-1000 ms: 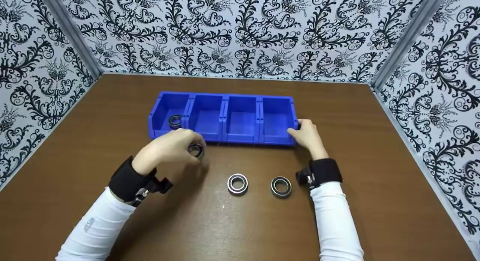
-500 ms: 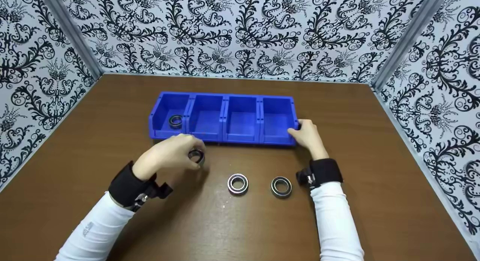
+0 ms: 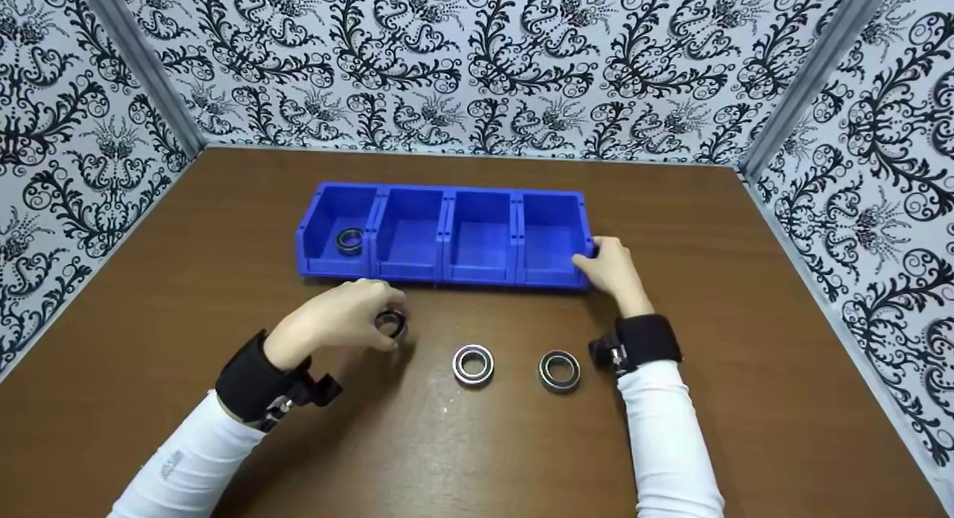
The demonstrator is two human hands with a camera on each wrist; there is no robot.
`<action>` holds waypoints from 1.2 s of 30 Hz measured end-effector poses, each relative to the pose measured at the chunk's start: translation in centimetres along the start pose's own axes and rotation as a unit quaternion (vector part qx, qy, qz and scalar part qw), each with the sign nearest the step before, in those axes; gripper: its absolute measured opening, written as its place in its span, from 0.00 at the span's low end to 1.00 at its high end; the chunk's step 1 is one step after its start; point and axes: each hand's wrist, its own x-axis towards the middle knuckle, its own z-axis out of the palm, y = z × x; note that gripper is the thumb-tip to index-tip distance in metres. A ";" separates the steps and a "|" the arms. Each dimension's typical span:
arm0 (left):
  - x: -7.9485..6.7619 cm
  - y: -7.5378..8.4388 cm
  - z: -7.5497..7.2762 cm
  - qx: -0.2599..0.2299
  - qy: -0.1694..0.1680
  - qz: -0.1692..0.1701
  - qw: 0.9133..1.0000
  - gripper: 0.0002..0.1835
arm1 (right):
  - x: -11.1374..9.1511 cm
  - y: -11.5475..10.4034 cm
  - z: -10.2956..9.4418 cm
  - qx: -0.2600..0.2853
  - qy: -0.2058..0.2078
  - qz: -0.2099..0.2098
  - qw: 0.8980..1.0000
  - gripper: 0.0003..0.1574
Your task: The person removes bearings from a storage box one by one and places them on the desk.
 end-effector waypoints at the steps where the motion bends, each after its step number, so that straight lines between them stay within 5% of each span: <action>1: -0.1 0.0 0.0 0.000 0.002 0.002 1.000 0.14 | 0.0 0.0 0.0 -0.003 0.002 -0.001 1.000 0.26; 36: -0.8 -0.3 2.7 0.000 0.008 0.015 1.000 0.14 | 0.0 -0.1 -0.1 -0.002 -0.006 0.004 1.000 0.28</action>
